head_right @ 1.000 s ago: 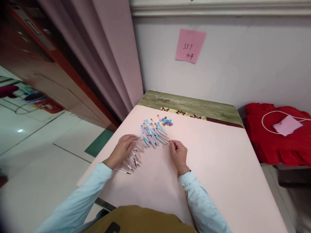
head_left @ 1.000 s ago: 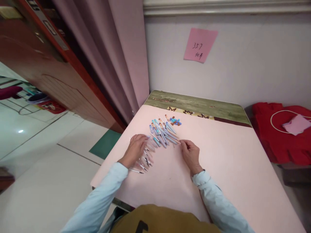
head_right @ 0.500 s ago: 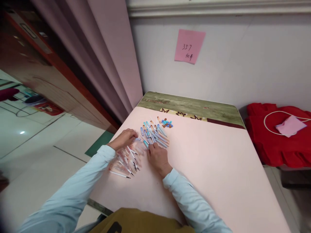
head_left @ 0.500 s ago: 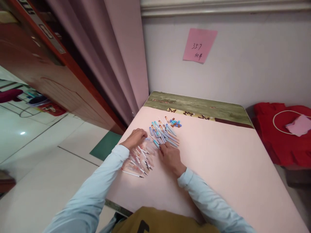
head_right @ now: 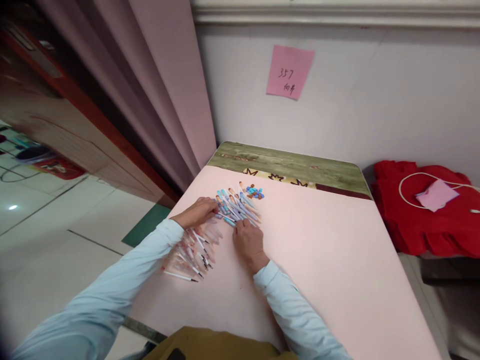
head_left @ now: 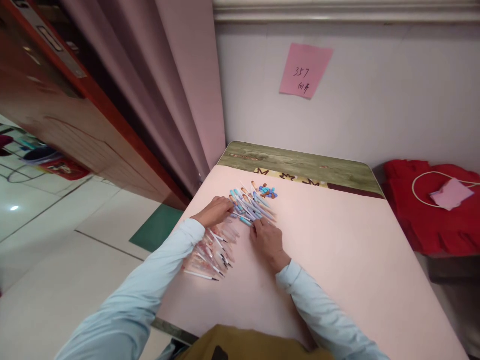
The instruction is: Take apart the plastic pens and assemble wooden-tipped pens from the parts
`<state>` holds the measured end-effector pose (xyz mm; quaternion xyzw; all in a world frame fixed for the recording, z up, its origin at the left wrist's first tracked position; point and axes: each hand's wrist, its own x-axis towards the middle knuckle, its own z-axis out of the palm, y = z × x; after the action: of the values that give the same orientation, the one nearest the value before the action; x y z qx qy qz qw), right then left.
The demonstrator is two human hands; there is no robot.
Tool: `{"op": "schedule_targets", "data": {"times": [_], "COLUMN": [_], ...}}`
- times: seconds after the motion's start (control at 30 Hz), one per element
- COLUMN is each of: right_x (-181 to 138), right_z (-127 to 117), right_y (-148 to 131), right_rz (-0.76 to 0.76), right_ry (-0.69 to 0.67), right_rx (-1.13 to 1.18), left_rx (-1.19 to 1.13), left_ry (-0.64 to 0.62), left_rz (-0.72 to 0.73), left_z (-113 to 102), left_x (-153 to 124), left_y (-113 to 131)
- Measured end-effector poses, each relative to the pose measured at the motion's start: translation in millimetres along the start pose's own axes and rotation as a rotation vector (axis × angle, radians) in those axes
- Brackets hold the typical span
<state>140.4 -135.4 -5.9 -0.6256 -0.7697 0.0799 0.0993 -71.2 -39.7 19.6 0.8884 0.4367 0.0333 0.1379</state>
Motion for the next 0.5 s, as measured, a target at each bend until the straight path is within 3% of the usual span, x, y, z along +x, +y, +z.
{"op": "schedule_targets", "data": {"times": [0.13, 0.33, 0.5], "right_x": [-1, -5, 6], "right_z": [1, 12, 35], "right_y": [14, 44, 42], "right_rz": [-0.051, -0.033, 0.005], "right_ry": [0.067, 0.384, 0.334], "right_rx": [0.064, 0.192, 0.129], "left_rx": [-0.049, -0.093, -0.034], "left_ry": [0.058, 0.176, 0.133], "left_rz": [0.032, 0.035, 0.011], "left_z": [2, 3, 19], "left_x": [3, -5, 4], "left_y": [6, -2, -8]}}
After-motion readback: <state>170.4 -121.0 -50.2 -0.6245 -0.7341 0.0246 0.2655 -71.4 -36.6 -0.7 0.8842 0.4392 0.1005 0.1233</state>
